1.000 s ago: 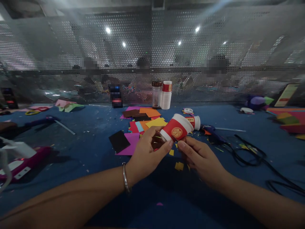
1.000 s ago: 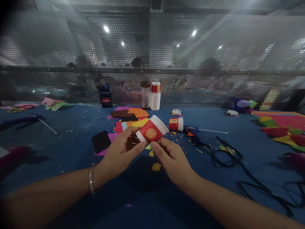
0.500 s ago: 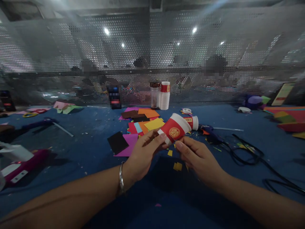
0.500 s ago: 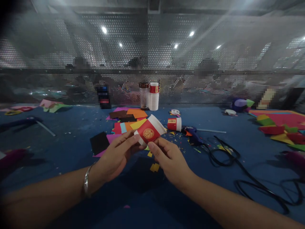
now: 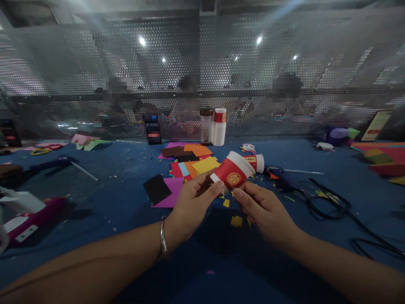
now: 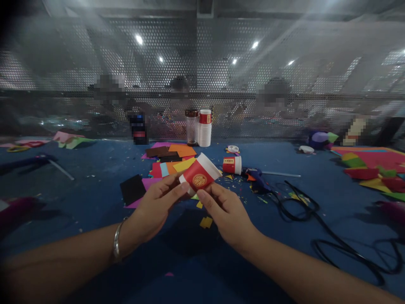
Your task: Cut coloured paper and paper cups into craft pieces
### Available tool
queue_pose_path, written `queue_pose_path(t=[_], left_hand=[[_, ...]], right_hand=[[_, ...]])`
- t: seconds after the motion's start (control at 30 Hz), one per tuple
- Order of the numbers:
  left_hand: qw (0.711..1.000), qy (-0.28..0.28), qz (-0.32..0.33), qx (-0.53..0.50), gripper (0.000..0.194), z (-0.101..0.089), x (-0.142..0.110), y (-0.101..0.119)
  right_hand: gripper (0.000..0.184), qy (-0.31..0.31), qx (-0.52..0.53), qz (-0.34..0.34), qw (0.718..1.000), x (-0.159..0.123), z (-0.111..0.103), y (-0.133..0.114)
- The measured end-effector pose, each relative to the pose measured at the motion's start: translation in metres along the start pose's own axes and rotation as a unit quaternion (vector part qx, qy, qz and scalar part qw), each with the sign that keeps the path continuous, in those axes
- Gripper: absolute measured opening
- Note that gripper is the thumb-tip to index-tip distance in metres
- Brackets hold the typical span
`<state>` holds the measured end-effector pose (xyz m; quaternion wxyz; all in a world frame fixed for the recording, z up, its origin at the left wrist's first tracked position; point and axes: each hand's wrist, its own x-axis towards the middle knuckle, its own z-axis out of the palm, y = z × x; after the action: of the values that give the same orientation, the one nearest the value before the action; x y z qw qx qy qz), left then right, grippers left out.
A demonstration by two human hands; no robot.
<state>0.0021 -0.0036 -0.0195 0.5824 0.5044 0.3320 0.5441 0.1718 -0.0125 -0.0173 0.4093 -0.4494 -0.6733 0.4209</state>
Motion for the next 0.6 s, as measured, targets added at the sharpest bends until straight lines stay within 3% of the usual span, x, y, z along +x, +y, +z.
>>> queue_pose_path(t=[0.6], left_hand=[[0.999, -0.003, 0.012, 0.041, 0.046, 0.0005, -0.0004, -0.0007]], right_hand=[[0.04, 0.013, -0.024, -0.019, 0.999, 0.0018, 0.0012, 0.0014]])
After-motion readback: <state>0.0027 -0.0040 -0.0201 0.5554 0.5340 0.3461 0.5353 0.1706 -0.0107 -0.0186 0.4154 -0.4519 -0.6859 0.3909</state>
